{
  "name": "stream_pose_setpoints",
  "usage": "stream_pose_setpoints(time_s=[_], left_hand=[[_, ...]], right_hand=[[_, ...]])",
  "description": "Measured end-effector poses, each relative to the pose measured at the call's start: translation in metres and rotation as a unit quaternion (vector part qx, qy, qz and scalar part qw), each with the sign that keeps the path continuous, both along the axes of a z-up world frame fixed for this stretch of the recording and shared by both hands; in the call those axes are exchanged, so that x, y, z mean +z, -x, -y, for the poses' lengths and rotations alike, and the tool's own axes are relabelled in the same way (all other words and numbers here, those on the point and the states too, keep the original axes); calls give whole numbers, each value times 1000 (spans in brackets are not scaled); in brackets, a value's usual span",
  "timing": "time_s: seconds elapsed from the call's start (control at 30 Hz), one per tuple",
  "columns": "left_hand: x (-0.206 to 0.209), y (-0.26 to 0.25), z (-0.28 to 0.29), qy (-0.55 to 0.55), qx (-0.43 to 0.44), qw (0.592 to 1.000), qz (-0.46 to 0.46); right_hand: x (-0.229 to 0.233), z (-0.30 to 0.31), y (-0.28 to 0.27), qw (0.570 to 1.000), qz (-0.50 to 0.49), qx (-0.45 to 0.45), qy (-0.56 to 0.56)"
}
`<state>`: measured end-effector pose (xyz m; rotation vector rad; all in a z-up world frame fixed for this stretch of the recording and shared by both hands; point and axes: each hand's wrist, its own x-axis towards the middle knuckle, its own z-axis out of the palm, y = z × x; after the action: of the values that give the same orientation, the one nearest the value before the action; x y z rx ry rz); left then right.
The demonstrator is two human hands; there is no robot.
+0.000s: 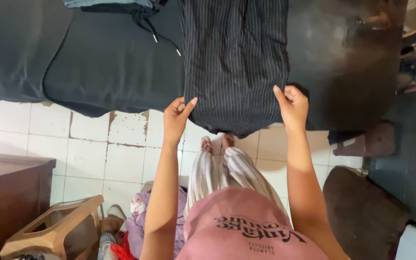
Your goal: The person folds a pair of dark pinstriped pants and a pair of blue pinstriped pants on a black-covered table. They smooth and align the garments before folding them into neat rectangles and stacking them. The person then picks up a white cloth item and begins to unfold it.
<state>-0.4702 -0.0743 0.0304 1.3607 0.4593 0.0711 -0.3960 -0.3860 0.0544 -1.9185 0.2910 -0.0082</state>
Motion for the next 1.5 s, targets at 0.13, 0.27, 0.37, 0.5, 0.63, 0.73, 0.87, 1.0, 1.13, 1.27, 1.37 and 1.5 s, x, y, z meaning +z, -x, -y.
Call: stream_pose_setpoints(time_s=[0.13, 0.27, 0.37, 0.5, 0.63, 0.73, 0.87, 1.0, 1.13, 1.27, 1.37, 1.5], left_hand=[[-3, 6, -2, 69, -31, 997, 11], [-17, 20, 4, 87, -21, 996, 20], [-32, 35, 3, 69, -28, 997, 21], [-40, 74, 13, -30, -11, 999, 7], [-17, 124, 33, -3, -12, 1000, 22], [22, 152, 43, 52, -17, 996, 69], [88, 194, 56, 68, 2, 990, 121], [130, 243, 67, 28, -6, 984, 176], [148, 270, 76, 42, -30, 976, 213], [157, 275, 83, 18, -67, 962, 263], [166, 273, 86, -8, -101, 963, 249], [172, 270, 86, -74, -121, 973, 180]], right_hand=[[8, -1, 4, 999, 35, 26, -2], [15, 11, 18, 996, -5, 85, 3], [-5, 28, 25, 994, -25, 100, -28], [-24, 47, 57, 991, -19, 98, -94], [-9, 63, 110, 985, 24, 113, -132], [28, 73, 143, 981, 53, 116, -150], [80, 100, 184, 982, 70, 121, -124], [123, 131, 221, 972, 144, 114, -148], [158, 145, 239, 941, 176, 200, -208], [175, 145, 246, 946, 147, 273, -94], [173, 142, 248, 956, 88, 273, -54], [168, 134, 251, 940, 81, 279, -178]])
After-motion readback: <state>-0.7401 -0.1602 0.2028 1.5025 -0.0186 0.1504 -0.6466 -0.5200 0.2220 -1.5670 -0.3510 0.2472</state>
